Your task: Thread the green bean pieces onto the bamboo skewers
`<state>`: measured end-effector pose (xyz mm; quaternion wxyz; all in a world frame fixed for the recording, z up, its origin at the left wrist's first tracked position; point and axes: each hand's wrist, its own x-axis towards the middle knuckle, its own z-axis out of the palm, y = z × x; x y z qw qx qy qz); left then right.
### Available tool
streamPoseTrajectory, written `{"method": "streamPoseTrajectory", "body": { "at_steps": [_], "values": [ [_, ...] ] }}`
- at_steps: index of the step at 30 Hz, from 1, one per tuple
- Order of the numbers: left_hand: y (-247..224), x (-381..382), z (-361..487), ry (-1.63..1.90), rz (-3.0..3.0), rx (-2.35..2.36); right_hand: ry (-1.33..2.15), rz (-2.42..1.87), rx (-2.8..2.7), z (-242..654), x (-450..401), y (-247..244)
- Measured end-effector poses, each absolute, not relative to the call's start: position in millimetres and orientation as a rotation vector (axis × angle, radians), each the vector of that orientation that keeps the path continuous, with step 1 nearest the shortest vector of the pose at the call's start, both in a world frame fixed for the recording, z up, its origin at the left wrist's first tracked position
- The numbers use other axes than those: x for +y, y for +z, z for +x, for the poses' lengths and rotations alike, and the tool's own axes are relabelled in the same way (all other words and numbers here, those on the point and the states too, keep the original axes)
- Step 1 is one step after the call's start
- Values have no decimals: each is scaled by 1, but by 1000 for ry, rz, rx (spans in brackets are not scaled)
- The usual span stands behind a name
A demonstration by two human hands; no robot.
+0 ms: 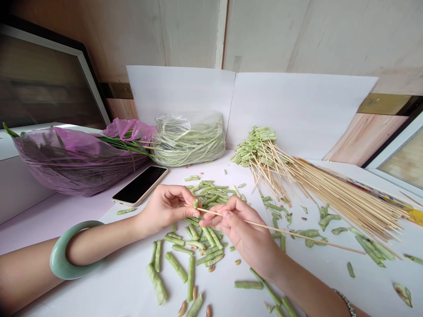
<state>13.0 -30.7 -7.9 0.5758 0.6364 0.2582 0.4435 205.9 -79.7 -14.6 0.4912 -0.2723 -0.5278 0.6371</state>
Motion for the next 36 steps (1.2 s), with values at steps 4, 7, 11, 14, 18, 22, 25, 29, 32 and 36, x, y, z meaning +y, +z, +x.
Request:
{"method": "streamPoseTrajectory", "body": {
  "at_steps": [4,7,11,14,18,22,25,29,32,36],
  "values": [
    [-9,-32,14,978,1498,607,1552,-638,-1315,205,-79,-18],
    [-10,-32,15,987,1492,606,1530,-592,-1317,203,-79,-20],
    [-11,-31,14,992,1498,594,1499,-589,-1329,200,-79,-19],
    [-10,-30,13,978,1477,580,1483,-581,-1335,199,-78,-17],
    [-9,-25,13,950,1439,574,1497,-646,-1312,202,-75,-14],
    [-9,-23,13,909,1464,573,1486,-707,-1278,206,-74,-12],
    [-9,-26,13,883,1583,601,1488,-716,-1296,208,-73,-13],
    [-9,-31,13,900,1694,651,1465,-724,-1339,206,-74,-16],
    [-9,-33,14,889,1717,679,1437,-725,-1369,206,-75,-20],
    [-8,-32,14,848,1698,672,1421,-767,-1446,211,-73,-21]
  ]
}}
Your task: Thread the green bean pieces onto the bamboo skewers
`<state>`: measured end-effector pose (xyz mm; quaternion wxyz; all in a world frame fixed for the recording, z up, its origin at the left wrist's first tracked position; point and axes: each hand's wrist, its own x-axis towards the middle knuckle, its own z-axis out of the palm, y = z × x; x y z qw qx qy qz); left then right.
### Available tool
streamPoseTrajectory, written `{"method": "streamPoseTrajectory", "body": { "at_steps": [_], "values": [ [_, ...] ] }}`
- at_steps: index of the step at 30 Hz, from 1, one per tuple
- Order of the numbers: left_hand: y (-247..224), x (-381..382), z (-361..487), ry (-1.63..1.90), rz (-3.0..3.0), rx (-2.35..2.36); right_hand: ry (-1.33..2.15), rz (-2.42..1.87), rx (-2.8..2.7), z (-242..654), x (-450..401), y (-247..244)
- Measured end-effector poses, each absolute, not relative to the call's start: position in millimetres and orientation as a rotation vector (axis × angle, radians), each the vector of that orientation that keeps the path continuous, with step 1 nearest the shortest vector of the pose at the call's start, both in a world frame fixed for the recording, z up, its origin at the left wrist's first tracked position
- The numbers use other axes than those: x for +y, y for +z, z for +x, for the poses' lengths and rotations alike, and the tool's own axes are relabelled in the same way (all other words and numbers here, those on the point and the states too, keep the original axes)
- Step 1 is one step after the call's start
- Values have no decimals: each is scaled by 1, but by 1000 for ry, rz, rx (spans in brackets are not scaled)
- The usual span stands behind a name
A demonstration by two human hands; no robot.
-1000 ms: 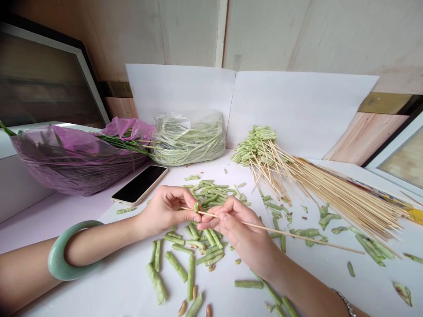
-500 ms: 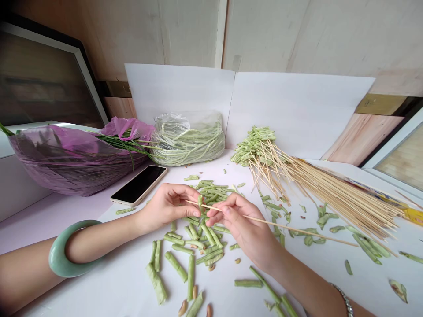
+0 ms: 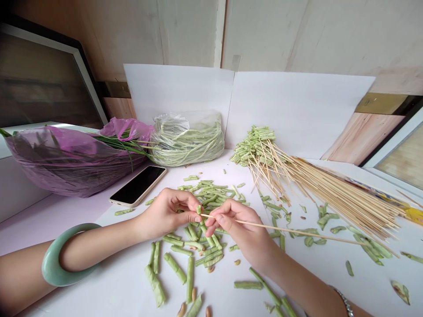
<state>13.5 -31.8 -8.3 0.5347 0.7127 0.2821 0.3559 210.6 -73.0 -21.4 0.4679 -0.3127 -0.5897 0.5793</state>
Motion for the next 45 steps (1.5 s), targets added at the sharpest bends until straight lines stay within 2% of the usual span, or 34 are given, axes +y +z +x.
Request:
{"method": "streamPoseTrajectory", "body": {
  "at_steps": [9,15,31,37,42,45],
  "values": [
    [-9,-20,13,985,1617,770,1226,-843,-1226,234,-59,-1],
    [-9,-22,12,992,1853,925,1239,-871,-1259,225,-60,-11],
    [-1,-37,12,946,2051,836,1264,-845,-1373,212,-71,-15],
    [4,-33,9,1016,2116,969,926,-847,-1363,233,-58,7],
    [-3,-18,6,900,2242,1082,705,-839,-1285,252,-47,15],
    [-4,-14,5,788,2366,950,595,-857,-1327,256,-48,14]
  ]
}}
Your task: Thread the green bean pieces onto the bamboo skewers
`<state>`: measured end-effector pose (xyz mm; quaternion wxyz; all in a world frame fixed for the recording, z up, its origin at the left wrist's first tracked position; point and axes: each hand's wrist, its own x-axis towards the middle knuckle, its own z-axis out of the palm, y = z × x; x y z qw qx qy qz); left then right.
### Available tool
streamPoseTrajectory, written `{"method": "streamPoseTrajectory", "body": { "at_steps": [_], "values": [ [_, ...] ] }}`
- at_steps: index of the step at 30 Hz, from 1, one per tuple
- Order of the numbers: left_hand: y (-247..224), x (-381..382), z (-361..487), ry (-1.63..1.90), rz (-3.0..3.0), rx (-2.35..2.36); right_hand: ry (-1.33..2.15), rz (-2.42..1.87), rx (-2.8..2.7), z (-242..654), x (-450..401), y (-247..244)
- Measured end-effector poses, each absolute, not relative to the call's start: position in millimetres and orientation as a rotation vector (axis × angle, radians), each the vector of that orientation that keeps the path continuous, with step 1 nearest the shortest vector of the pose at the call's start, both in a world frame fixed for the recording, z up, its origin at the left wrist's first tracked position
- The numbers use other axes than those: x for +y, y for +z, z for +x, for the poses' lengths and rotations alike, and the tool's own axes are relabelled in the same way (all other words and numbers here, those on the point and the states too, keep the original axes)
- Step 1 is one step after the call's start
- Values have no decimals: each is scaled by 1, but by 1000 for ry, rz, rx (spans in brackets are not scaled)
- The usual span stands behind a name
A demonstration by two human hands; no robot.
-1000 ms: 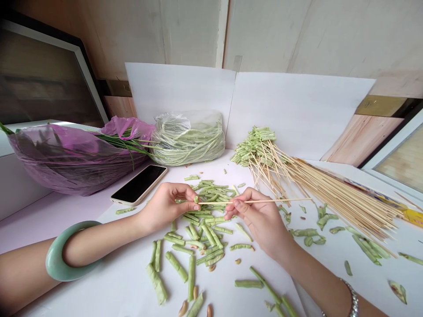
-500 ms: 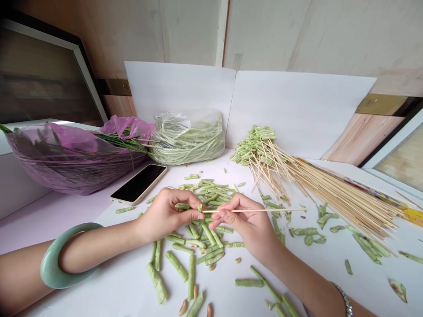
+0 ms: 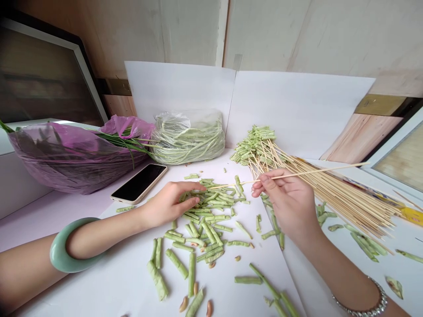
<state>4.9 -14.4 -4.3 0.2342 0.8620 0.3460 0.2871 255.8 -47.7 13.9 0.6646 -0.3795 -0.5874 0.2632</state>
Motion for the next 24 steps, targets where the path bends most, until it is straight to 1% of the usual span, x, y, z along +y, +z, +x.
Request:
{"method": "streamPoseTrajectory", "body": {
  "at_steps": [3,5,7,12,24],
  "values": [
    [-5,-15,4,579,2557,727,506,-881,-1412,254,-52,11],
    [-6,-17,3,442,2652,691,453,-866,-1478,251,-55,10],
    [-7,-18,3,382,2707,712,368,-836,-1567,249,-58,10],
    [-8,-15,5,509,2735,655,164,-801,-1702,244,-62,9],
    [-5,-17,8,605,2590,739,122,-795,-1760,241,-67,7]
  ]
}}
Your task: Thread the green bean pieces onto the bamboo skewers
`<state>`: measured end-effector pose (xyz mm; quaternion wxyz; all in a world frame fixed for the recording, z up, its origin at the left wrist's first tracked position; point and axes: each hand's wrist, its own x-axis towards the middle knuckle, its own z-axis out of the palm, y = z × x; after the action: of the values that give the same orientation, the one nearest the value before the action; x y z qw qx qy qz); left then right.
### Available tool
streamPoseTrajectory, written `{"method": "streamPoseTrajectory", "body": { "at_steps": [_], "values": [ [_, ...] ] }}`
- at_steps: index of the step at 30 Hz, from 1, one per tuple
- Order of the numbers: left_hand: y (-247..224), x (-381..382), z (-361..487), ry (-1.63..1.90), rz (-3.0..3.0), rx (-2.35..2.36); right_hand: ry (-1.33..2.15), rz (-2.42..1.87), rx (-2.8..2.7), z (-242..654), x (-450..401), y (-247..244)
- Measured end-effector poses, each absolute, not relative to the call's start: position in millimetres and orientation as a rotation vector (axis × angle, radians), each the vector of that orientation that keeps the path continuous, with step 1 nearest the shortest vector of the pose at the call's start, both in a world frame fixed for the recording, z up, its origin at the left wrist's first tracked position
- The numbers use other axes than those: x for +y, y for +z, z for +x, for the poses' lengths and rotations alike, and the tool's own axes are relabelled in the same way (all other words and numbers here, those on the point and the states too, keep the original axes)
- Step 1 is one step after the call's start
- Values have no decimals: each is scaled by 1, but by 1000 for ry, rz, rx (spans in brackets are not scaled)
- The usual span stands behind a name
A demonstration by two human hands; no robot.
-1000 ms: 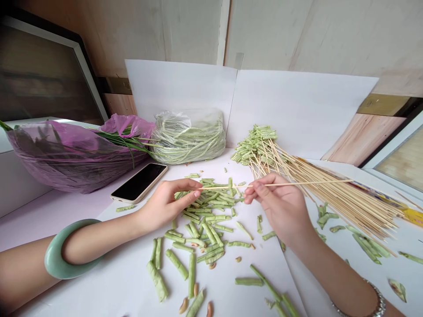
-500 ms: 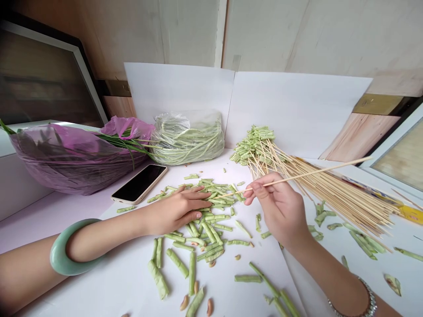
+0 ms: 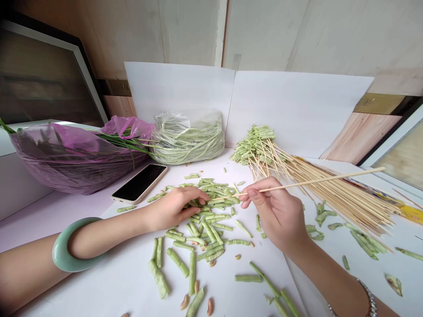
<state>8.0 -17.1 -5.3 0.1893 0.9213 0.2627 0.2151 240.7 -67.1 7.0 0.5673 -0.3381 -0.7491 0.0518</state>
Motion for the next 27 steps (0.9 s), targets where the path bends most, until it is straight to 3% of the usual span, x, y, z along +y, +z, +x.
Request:
{"method": "streamPoseTrajectory", "body": {
  "at_steps": [16,20,27],
  "values": [
    [-9,-18,10,799,2260,908,144,-663,-1621,234,-74,13],
    [-15,-13,12,985,1916,843,134,-632,-1420,236,-73,17],
    [-18,-11,16,984,1338,626,135,-676,-1533,234,-74,14]
  ]
}}
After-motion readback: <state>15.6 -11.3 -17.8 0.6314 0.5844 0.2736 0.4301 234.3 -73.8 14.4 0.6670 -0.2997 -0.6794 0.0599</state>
